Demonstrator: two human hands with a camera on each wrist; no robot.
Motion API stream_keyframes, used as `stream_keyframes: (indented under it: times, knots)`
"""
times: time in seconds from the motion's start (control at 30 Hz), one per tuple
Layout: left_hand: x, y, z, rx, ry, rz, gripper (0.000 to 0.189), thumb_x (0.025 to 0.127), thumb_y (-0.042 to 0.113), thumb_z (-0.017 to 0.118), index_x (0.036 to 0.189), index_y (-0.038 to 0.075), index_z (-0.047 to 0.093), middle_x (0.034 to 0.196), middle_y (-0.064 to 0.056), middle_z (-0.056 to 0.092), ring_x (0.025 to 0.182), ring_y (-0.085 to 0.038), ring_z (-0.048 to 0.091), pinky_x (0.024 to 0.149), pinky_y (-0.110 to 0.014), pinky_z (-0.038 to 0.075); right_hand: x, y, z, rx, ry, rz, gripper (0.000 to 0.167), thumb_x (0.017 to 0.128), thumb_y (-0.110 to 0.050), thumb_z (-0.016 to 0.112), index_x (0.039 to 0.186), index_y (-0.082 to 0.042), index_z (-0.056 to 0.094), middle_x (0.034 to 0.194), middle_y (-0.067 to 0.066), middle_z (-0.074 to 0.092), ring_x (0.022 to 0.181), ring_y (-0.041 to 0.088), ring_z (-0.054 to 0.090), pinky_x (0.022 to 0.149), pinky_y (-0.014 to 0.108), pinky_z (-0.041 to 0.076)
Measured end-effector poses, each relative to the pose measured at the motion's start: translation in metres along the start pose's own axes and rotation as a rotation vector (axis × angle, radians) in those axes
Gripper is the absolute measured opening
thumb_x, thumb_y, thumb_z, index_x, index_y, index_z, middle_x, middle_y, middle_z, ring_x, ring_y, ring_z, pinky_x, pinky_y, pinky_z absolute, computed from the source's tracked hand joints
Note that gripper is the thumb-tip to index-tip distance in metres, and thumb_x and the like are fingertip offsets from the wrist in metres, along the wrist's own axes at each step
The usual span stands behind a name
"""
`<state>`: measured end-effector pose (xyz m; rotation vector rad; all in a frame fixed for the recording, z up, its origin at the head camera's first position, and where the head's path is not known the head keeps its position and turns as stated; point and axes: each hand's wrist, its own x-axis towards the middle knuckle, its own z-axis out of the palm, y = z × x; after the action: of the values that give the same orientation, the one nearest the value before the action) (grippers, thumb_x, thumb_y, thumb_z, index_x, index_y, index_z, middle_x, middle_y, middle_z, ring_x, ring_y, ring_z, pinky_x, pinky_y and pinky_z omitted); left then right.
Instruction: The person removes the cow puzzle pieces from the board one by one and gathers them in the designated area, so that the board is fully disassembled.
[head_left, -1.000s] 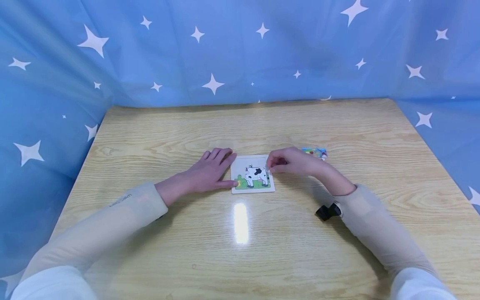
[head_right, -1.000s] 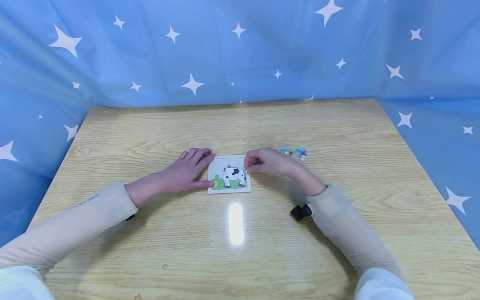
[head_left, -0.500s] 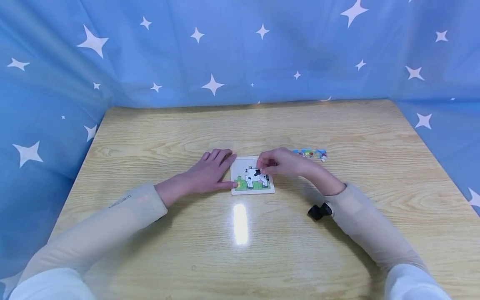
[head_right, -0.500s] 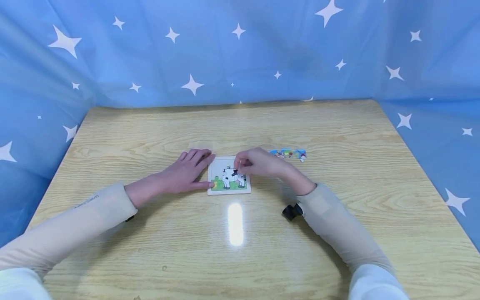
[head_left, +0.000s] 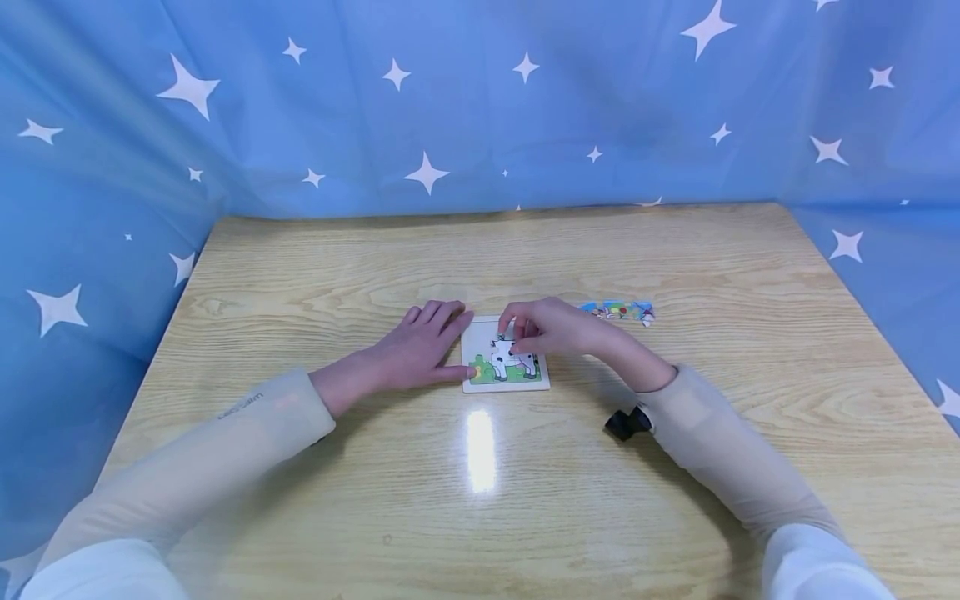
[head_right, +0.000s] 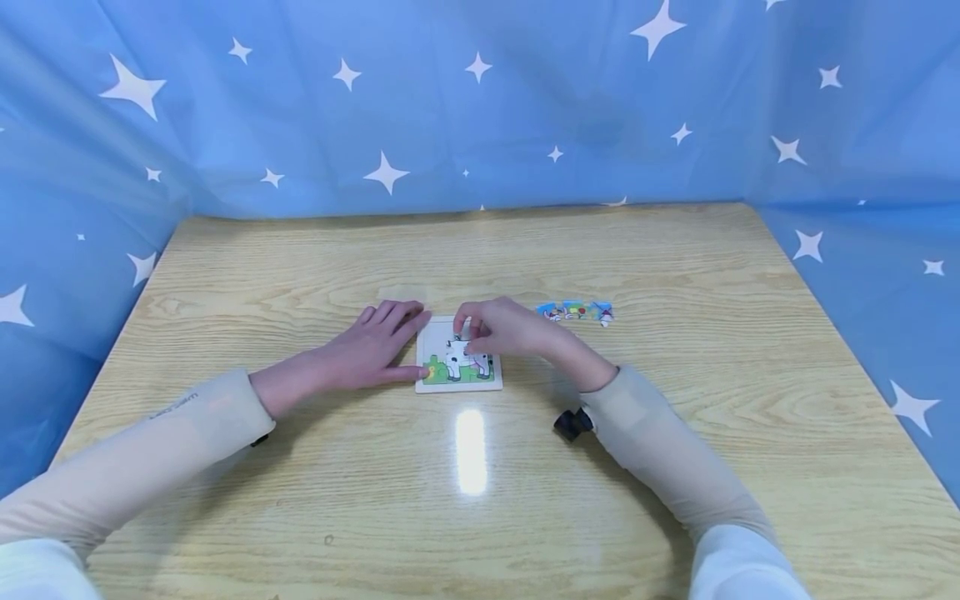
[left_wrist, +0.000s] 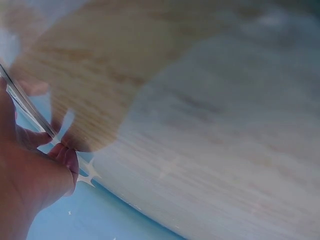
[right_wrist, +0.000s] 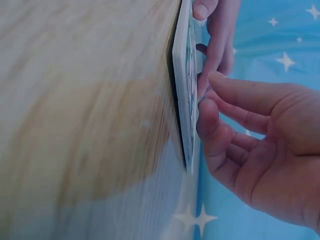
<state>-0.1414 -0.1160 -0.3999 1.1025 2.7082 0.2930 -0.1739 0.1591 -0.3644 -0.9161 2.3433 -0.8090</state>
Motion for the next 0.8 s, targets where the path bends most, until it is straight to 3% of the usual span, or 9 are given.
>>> stream_keyframes:
  times: [0.4,0.57,0.8]
  knots:
    - [-0.001,-0.001,0.000,-0.002,-0.002,0.006,0.091,0.110,0.057,0.062,0.171,-0.003,0.031,0.173,-0.026,0.031,0.156,-0.042,0.033,0.122,-0.060,0.032,0.006,-0.008,0.002,-0.081,-0.048,0.040,0.034,0.100,-0.005,0.082,0.131,0.001,0.069,0.105,0.011,0.072,0.087,0.020,0.065,0.082,0.037,0.054]
    - [-0.001,-0.001,0.000,-0.010,-0.001,0.010,0.091,0.111,0.057,0.062,0.171,-0.003,0.031,0.173,-0.026,0.031,0.156,-0.042,0.032,0.122,-0.060,0.032,0.008,-0.009,0.004,-0.140,-0.046,0.081,0.040,0.097,-0.010,0.087,0.132,-0.001,0.070,0.113,0.012,0.067,0.089,0.022,0.062,0.082,0.037,0.052]
    - [0.000,0.000,0.000,-0.005,-0.005,0.002,0.091,0.111,0.058,0.061,0.172,-0.003,0.031,0.174,-0.025,0.030,0.157,-0.042,0.032,0.123,-0.060,0.031,0.009,-0.011,0.006,-0.138,-0.027,0.121,0.041,0.095,-0.009,0.089,0.129,0.002,0.069,0.111,0.012,0.058,0.088,0.021,0.059,0.084,0.037,0.050]
